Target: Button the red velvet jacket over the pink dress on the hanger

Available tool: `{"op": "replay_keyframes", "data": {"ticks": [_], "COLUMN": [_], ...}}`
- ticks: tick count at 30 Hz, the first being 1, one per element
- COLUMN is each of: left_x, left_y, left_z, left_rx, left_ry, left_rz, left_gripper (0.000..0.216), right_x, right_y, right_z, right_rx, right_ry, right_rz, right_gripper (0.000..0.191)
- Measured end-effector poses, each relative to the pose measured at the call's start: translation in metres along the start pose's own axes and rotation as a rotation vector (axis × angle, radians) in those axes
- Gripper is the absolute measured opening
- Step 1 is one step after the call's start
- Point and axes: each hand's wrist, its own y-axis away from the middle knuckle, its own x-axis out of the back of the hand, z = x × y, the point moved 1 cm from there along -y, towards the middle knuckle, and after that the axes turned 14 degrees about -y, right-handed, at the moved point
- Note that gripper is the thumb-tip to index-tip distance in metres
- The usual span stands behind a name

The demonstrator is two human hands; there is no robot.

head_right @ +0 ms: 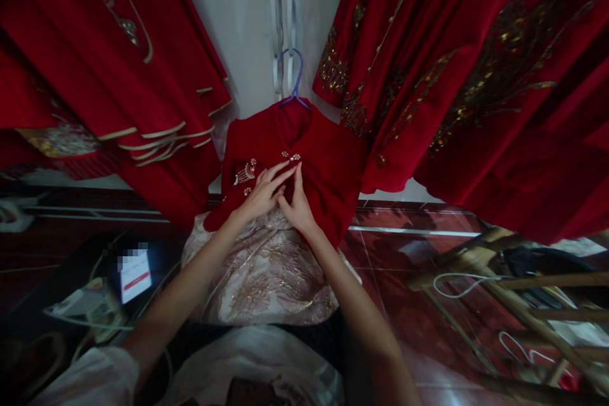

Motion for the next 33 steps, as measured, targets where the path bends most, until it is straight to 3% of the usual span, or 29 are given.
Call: {"op": "replay_keyframes", "data": {"ticks": [4,9,14,19,25,33], "left_x": [-0.002,-0.003,0.002,0.012,-0.002,0.002], "left_y": [0.024,0.063,0.092,0.085,0.076,0.074], "left_z": [-0.002,-0.020,-0.030,0.003,0.057,0.063], "left_rx": [0.070,0.327,0.388,0.365,0.294,0.272], "left_ry": [-0.029,-0.121,-0.119,-0.013,0.184,0.312], "left_rz": [0.037,0.156,0.041,-0.063,-0.108,-0.121], "left_gripper": [0.077,0.057,0.047,0.036,0.033,0.031], "right_x": [-0.003,-0.006,-0.010,-0.010,-0.006,-0.010], "right_y": [0.012,0.014,0.021,0.026,0.028,0.022], "right_z": [0.018,0.027,0.021,0.010,0.008,0.016], "right_rx": [-0.014,-0.022,-0.080,-0.155,-0.238,-0.194], "right_ry": [0.083,0.177,0.277,0.391,0.426,0.005], "right_rz": [0.003,0.108,0.171,0.197,0.221,0.337], "right_gripper": [0.093,0.081,0.066,0.059,0.052,0.020]}}
